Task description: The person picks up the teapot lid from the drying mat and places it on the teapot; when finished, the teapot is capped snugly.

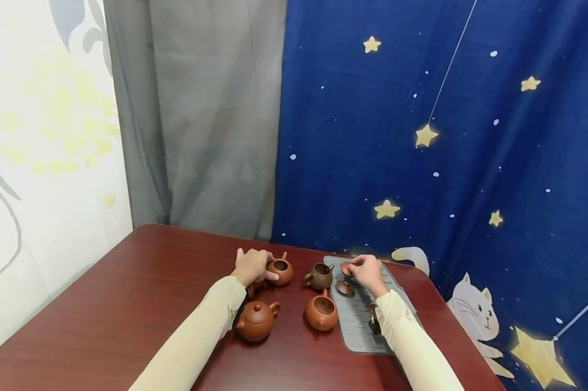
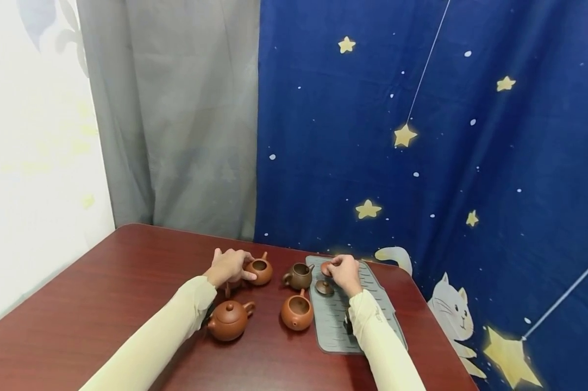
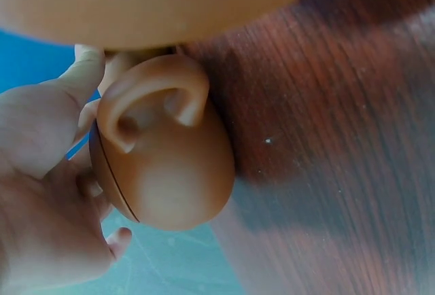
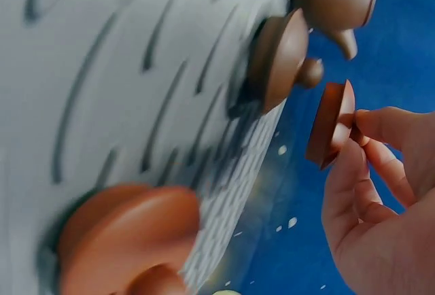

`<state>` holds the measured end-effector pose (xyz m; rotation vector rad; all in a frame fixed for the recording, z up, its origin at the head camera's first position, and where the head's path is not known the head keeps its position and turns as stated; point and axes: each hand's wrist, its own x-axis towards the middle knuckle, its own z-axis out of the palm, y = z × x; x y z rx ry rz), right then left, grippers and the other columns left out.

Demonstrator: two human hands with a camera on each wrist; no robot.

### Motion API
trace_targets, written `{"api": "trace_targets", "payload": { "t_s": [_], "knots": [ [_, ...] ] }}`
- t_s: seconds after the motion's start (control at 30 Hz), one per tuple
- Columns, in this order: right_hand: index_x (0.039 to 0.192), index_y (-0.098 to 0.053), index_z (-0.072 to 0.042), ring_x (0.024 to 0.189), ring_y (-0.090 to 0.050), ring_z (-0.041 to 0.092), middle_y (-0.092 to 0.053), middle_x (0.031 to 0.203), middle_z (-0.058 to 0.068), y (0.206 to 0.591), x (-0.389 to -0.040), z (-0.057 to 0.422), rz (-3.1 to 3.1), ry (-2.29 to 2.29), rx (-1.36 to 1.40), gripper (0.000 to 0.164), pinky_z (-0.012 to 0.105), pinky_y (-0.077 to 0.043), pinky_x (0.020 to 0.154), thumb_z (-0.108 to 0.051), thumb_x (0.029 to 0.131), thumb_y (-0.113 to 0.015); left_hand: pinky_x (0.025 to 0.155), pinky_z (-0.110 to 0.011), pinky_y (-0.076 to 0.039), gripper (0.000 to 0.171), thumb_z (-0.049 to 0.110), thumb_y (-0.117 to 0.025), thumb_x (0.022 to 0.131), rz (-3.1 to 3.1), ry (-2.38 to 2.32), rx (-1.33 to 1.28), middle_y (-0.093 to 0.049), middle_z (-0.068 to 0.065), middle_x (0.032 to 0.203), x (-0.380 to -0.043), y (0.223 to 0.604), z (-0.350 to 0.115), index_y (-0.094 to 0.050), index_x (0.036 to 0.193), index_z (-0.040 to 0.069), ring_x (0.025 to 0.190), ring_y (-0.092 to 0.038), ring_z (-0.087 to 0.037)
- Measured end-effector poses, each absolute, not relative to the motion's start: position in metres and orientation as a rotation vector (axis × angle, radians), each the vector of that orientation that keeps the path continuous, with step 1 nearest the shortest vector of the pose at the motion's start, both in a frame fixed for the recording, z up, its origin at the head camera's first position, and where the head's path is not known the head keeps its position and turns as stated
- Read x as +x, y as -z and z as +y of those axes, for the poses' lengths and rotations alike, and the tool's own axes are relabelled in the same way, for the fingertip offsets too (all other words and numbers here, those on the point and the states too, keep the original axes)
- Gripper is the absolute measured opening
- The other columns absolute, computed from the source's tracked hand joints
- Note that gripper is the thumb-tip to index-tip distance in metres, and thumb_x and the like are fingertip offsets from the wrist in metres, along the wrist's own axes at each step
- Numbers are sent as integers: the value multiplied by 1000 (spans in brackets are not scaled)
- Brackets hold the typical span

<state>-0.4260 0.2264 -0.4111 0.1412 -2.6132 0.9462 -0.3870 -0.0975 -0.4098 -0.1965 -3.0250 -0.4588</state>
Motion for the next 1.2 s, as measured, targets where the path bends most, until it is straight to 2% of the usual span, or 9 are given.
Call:
{"api": "trace_targets", "payload": {
  "t_s": [0.2, 0.47, 0.6, 0.73, 0.83, 0.93, 1.03, 1.17, 1.2],
  "knots": [
    [77, -70, -8, 65, -60, 17, -67, 71, 2, 402, -417, 209, -2555, -943, 210, 6, 35, -47, 62, -12, 75, -75, 86, -47, -24, 59, 51, -75, 66, -3019, 492, -220, -64, 3, 109, -386, 410, -97, -64, 116, 23, 105, -52, -27],
    [75, -71, -9, 69, -60, 18, -67, 69, -1, 390, -411, 180, -2521, -961, 286, 9, 38, -42, 75, -15, 73, -77, 91, -50, -22, 59, 51, -76, 64, -3027, 498, -174, -64, 3, 110, -385, 407, -99, -64, 116, 24, 108, -52, -28],
    [74, -71, -11, 65, -58, 15, -66, 67, -2, 390, -409, 167, -2521, -1013, 282, 9, 34, -45, 68, -16, 73, -78, 86, -48, -23, 62, 53, -76, 63, -3032, 498, -164, -65, 2, 108, -387, 411, -101, -64, 116, 24, 105, -53, -27],
    [73, -71, -11, 64, -58, 14, -66, 66, -2, 389, -405, 154, -2519, -1053, 295, 9, 31, -43, 70, -17, 73, -78, 84, -46, -23, 62, 54, -75, 63, -3030, 494, -166, -66, 2, 106, -387, 412, -101, -64, 116, 24, 102, -55, -26],
    [73, -71, -11, 64, -58, 14, -66, 66, -2, 386, -403, 144, -2511, -1076, 312, 9, 31, -44, 70, -17, 73, -78, 84, -46, -23, 61, 53, -76, 63, -3030, 492, -165, -65, 3, 107, -387, 411, -100, -64, 116, 24, 102, -54, -26],
    [72, -71, -13, 63, -59, 12, -65, 65, -4, 384, -403, 135, -2509, -1100, 315, 9, 33, -48, 64, -18, 73, -78, 83, -45, -24, 60, 53, -76, 63, -3030, 484, -171, -65, 4, 108, -387, 408, -100, -65, 115, 25, 103, -54, -26],
    [71, -71, -13, 65, -59, 13, -65, 63, -5, 382, -403, 127, -2511, -1087, 324, 9, 35, -41, 84, -18, 73, -79, 81, -45, -25, 60, 53, -76, 63, -3027, 472, -177, -65, 3, 108, -388, 407, -99, -65, 115, 25, 101, -54, -26],
    [73, -71, -12, 66, -60, 12, -66, 64, -4, 380, -401, 117, -2534, -1061, 343, 8, 35, -41, 86, -15, 72, -78, 79, -44, -24, 60, 54, -75, 63, -3028, 463, -173, -65, 3, 107, -388, 405, -99, -65, 114, 25, 99, -54, -25],
    [74, -71, -11, 65, -60, 12, -66, 65, -4, 379, -400, 115, -2543, -1056, 346, 7, 33, -44, 80, -15, 72, -78, 79, -44, -24, 60, 54, -76, 63, -3030, 464, -172, -65, 3, 107, -388, 405, -98, -65, 114, 25, 98, -55, -25]
  ]
}}
